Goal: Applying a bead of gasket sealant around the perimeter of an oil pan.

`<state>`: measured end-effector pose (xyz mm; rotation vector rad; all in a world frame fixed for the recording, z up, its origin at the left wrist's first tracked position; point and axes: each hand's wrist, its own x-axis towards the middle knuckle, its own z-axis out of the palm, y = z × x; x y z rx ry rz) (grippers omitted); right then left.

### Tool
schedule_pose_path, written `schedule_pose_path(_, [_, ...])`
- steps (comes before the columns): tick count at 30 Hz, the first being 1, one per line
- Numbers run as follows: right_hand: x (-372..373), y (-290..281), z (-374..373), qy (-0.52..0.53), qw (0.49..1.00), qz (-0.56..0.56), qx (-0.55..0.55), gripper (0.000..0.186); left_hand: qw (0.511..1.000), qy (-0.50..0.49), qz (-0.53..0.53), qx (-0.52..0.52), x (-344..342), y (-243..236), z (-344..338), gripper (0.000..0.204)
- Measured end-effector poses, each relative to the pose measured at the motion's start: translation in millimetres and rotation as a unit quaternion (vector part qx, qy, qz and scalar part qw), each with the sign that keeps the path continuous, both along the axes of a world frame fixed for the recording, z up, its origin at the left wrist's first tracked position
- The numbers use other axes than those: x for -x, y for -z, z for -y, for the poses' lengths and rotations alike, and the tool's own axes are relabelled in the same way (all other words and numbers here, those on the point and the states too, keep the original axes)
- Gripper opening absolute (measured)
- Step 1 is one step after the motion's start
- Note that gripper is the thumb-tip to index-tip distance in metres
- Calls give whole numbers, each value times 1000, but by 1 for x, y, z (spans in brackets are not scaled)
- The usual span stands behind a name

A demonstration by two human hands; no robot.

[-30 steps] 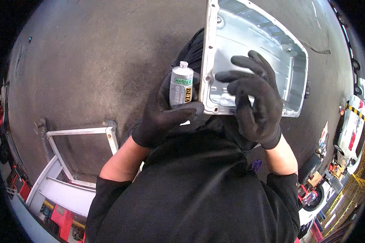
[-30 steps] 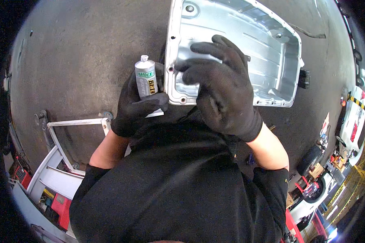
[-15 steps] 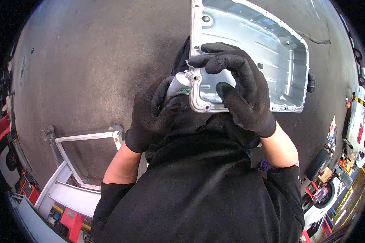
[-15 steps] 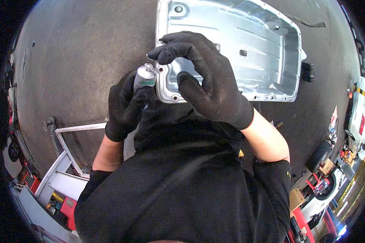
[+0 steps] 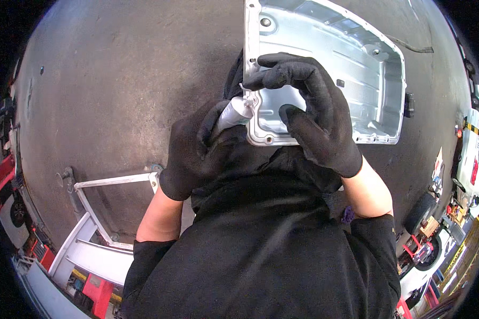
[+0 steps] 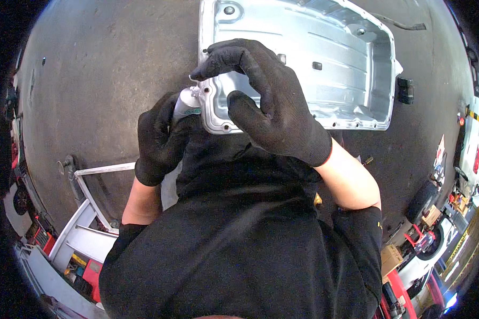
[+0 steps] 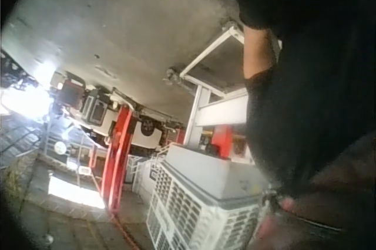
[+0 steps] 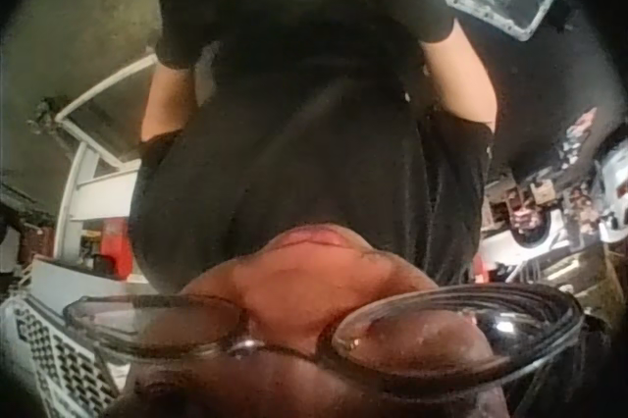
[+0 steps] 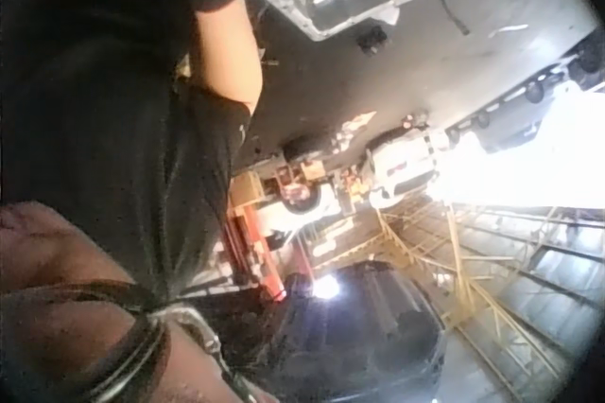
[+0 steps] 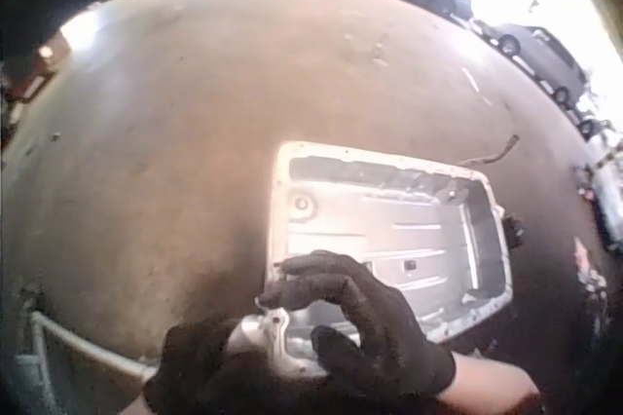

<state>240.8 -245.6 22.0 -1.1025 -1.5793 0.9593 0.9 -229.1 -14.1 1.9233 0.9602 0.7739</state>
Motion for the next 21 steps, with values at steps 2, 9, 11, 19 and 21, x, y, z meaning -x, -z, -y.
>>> schedule_pose_path(2, [-2, 1, -2, -3, 1000, 19, -22, 46, 1000, 8, -1, -11, 2, -1, -3, 43])
schedule_pose_path(9, [-5, 0, -2, -24, 999, 45, -17, 45, 998, 58, -2, 24, 7, -4, -12, 44])
schedule_pose_path(11, [-5, -1, -2, -23, 998, 46, -26, 45, 998, 56, -2, 36, 7, -6, -12, 45])
schedule_pose_path(19, [-1, 1, 1, -16, 999, -32, 21, 47, 995, 54, 18, 77, 8, -3, -11, 47])
schedule_pose_path(21, [-1, 1, 0, -20, 999, -33, 11, 47, 996, 51, 18, 77, 10, -1, -9, 48])
